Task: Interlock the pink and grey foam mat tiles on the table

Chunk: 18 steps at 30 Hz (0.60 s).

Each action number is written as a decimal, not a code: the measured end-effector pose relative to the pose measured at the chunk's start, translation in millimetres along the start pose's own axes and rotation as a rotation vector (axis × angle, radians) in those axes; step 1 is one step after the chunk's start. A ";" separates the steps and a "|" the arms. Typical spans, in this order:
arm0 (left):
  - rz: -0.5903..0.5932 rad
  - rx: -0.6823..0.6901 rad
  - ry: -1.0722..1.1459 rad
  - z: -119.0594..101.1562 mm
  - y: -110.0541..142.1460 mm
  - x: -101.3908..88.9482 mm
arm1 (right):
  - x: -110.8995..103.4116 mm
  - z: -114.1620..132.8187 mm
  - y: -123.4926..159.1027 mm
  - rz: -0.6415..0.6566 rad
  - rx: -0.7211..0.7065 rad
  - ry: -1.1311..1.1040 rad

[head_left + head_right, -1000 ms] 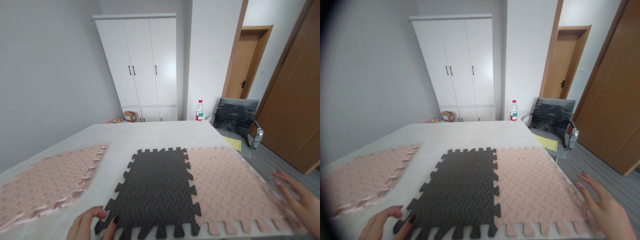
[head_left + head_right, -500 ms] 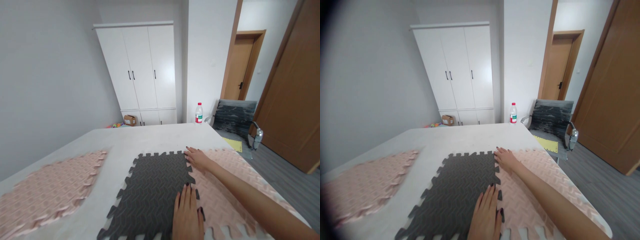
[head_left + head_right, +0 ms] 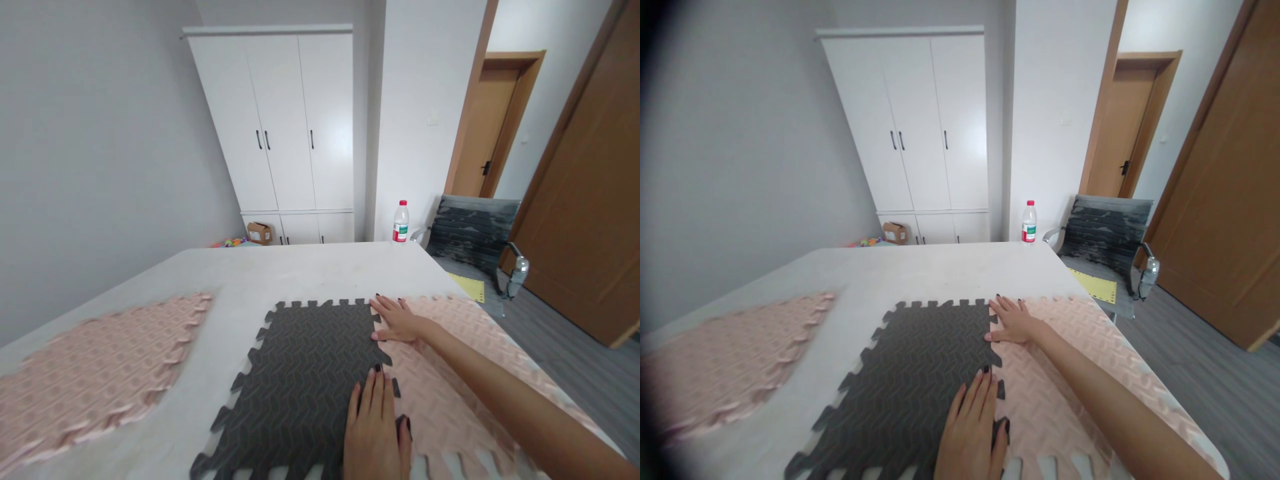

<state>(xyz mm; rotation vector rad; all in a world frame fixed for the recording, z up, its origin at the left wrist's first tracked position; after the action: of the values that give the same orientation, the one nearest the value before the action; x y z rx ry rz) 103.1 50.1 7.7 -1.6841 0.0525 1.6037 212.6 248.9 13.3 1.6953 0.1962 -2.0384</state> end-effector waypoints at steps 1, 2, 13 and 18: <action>0.005 -0.009 0.007 -0.4 -0.5 -0.8 | -0.6 0.9 0.5 0.015 0.002 0.001; 0.010 -0.019 0.015 -0.8 -1.5 -2.0 | -1.6 2.3 1.0 0.020 0.004 0.003; 0.029 -0.140 0.128 -3.6 -9.7 -15.1 | -5.0 9.1 4.6 0.029 0.044 0.030; 0.067 -0.056 0.181 -6.7 -4.0 -16.8 | -1.5 5.2 1.9 0.049 0.053 0.019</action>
<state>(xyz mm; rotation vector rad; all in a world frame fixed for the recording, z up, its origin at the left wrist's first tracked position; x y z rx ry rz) 107.4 41.2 23.3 -1.8855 0.1580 1.5091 209.0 245.6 16.3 1.7351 0.1067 -2.0093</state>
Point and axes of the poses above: each hand's wrist, its own y-axis away from the middle knuckle, its own x-axis out of the palm, z = x × y, the point moved 6 cm from there along -y, towards the middle knuckle, and after that the axes turned 8 degrees about x, right-handed, at the moved point
